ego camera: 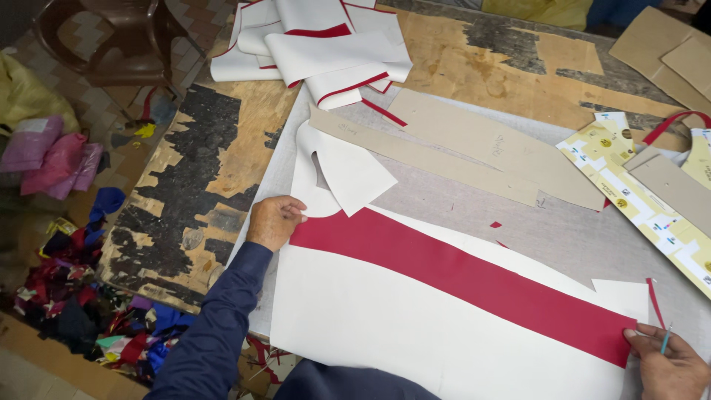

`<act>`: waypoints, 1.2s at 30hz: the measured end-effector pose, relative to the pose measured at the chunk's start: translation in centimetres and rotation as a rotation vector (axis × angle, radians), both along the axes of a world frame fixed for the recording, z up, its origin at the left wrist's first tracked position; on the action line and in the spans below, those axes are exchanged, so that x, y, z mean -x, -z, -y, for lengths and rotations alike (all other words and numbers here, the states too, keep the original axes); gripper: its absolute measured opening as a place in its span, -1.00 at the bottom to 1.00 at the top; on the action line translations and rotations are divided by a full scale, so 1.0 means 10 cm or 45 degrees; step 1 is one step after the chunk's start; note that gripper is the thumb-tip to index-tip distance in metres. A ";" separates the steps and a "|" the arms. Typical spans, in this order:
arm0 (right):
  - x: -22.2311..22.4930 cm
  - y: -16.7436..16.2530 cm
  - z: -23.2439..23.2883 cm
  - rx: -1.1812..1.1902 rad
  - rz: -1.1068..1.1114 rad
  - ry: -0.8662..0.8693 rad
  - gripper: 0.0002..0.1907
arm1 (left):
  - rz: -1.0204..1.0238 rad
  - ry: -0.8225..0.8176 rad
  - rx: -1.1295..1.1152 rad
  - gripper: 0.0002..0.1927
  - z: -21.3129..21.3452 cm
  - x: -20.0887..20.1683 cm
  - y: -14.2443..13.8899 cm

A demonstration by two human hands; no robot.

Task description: The person uses a craft knife to cut printed paper and red-and-white patterned paper on a workbench. They align templates, trace outlines, and cut along the edges to produce shaped pieces. Cut pieces and scraps are set aside on the table.

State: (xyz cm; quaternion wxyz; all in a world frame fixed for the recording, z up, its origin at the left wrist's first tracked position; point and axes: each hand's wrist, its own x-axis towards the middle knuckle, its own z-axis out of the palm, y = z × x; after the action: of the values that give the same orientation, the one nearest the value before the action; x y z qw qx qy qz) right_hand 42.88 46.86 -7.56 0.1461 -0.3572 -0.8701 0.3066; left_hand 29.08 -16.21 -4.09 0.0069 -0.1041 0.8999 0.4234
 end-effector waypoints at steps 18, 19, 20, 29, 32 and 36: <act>-0.12 -0.06 -0.42 0.449 -0.270 -0.224 -0.69 | -0.301 0.031 -0.105 -0.83 -0.03 -0.14 0.39; -0.14 -0.07 -0.44 0.467 -0.268 -0.187 -0.69 | -0.228 -0.011 -0.009 -0.83 -0.05 -0.17 0.43; -0.13 -0.06 -0.44 0.491 -0.273 -0.167 -0.69 | -0.164 -0.068 0.096 -0.83 -0.05 -0.19 0.45; -0.11 -0.10 -0.44 0.443 -0.183 -0.170 -0.72 | -0.218 -0.066 0.210 -0.82 -0.11 -0.21 0.57; -0.11 -0.10 -0.45 0.504 -0.203 -0.194 -0.70 | -0.212 -0.039 0.243 -0.80 -0.11 -0.21 0.55; -0.10 -0.08 -0.48 0.507 -0.162 -0.150 -0.71 | -0.154 -0.048 0.242 -0.78 -0.11 -0.22 0.52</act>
State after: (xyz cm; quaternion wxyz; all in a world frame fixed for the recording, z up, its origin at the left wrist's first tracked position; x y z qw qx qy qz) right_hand 43.88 51.67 -6.81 0.1092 -0.3073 -0.8007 0.5025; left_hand 31.26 -15.14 -9.29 -0.0653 -0.0953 0.9328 0.3415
